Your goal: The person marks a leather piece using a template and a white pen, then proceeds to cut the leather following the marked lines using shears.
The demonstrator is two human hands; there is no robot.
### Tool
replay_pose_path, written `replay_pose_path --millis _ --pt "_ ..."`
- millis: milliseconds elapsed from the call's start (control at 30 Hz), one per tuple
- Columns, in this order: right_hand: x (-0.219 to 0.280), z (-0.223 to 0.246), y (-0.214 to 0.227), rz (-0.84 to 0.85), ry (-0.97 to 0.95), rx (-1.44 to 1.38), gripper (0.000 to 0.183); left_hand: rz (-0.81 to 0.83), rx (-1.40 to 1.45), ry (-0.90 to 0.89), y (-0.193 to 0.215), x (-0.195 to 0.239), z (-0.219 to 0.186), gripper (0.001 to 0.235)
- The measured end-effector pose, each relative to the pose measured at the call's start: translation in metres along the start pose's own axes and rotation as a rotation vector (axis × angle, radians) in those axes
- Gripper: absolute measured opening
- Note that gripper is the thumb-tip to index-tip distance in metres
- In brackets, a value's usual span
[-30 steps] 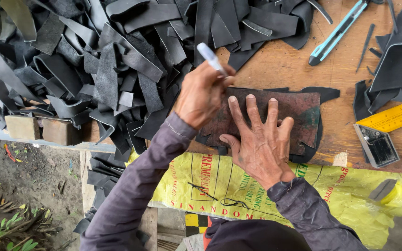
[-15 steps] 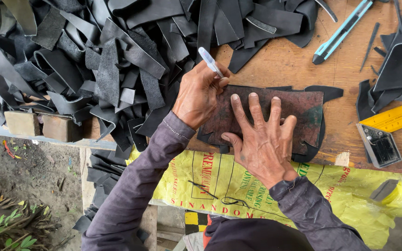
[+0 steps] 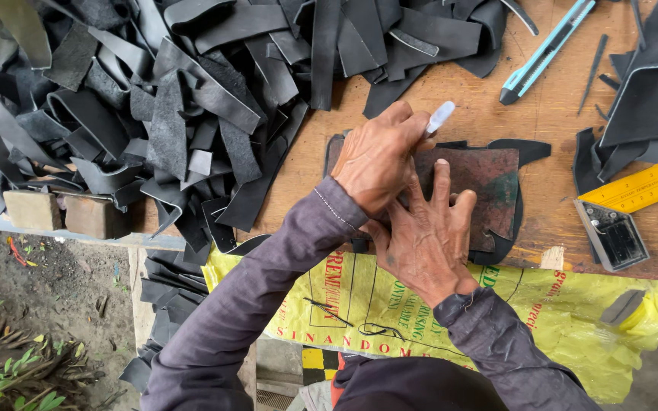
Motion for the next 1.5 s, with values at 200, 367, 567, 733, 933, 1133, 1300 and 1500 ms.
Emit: replay_pose_path --millis 200,367,567,733,933,1133,1300,1500 --pt "0.003 -0.008 -0.002 -0.126 0.045 -0.108 0.065 -0.052 0.119 -0.059 0.006 0.004 0.004 0.014" --pt "0.004 -0.009 -0.001 -0.136 0.038 -0.119 0.064 -0.037 0.139 -0.079 0.007 0.003 0.0 0.012" --pt "0.003 -0.008 0.004 -0.153 0.066 -0.155 0.063 -0.059 0.18 0.034 0.011 0.002 0.006 0.012" --pt "0.0 -0.009 0.003 -0.136 0.072 -0.175 0.061 -0.046 0.174 0.022 0.01 0.001 0.004 0.012" --pt "0.001 -0.011 0.0 -0.127 0.065 -0.17 0.059 -0.004 0.155 -0.069 0.011 -0.004 -0.004 0.012" --pt "0.002 -0.015 -0.004 -0.096 0.045 -0.189 0.069 0.076 -0.022 -0.118 -0.011 -0.017 -0.025 0.019" --pt "0.002 -0.018 -0.007 -0.102 0.037 -0.188 0.079 0.017 0.21 -0.108 -0.02 -0.019 -0.029 0.017" --pt "0.001 -0.017 -0.006 -0.098 0.038 -0.185 0.083 -0.019 0.24 -0.112 -0.017 -0.017 -0.026 0.012"
Point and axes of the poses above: each hand's wrist, its own x-axis away from the middle knuckle, its own y-axis out of the back of the hand, z = x × y, the point moved 6 cm from there along -x, towards the middle knuckle, and after that the axes turned 14 degrees about -x, right-handed, at the moved point
